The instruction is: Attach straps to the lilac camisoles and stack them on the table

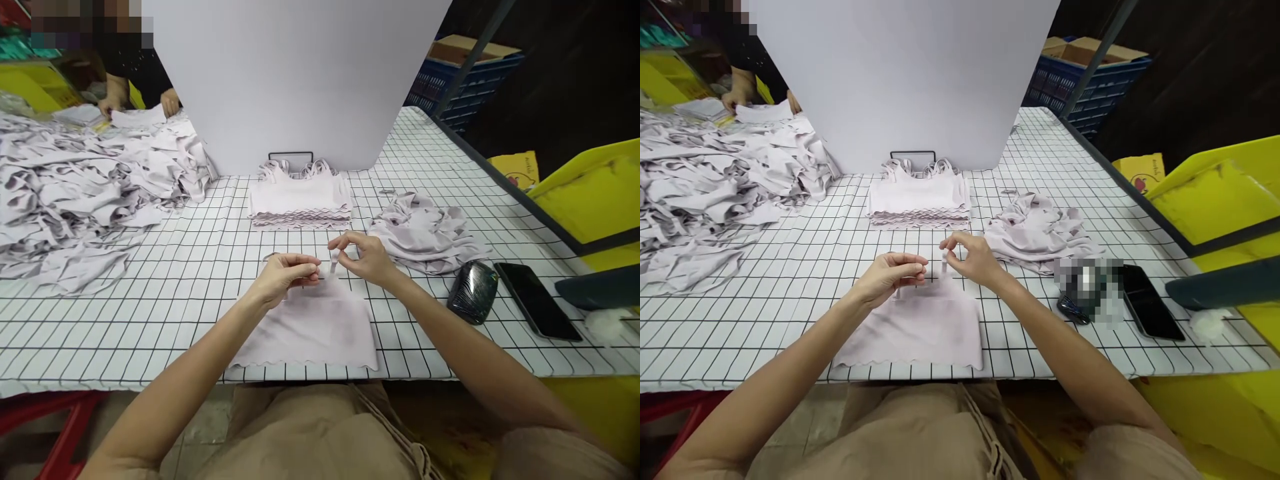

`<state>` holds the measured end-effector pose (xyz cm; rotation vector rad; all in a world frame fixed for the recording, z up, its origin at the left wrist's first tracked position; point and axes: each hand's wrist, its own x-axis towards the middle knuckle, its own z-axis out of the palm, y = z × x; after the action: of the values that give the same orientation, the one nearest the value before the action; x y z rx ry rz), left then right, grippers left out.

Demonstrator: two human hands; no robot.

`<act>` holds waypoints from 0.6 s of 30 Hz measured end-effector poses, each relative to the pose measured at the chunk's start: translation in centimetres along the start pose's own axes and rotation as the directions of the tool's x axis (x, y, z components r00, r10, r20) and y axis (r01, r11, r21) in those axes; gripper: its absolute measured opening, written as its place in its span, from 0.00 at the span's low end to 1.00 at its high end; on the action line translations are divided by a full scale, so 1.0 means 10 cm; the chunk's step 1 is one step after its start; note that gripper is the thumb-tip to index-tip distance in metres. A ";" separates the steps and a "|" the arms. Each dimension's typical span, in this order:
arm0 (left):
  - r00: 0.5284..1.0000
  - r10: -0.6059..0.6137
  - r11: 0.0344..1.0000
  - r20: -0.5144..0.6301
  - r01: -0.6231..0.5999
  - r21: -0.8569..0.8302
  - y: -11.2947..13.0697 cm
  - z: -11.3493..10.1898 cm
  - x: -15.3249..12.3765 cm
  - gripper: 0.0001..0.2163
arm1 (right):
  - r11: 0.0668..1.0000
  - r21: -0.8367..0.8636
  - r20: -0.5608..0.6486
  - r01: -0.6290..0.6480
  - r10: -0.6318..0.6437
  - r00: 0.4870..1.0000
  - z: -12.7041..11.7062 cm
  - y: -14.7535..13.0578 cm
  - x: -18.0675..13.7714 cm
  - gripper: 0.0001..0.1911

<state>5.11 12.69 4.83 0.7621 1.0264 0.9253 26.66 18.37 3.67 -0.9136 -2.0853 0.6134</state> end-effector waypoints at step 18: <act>0.985 0.084 0.992 0.152 -0.068 -0.108 -0.14 0.29 0.19 0.12 | 0.973 0.212 -0.158 -0.095 0.130 0.979 0.06 -0.11 0.04 0.05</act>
<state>8.67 13.56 3.93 0.7800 0.8111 0.9606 25.60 17.93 4.26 -0.9371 -1.7906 0.7651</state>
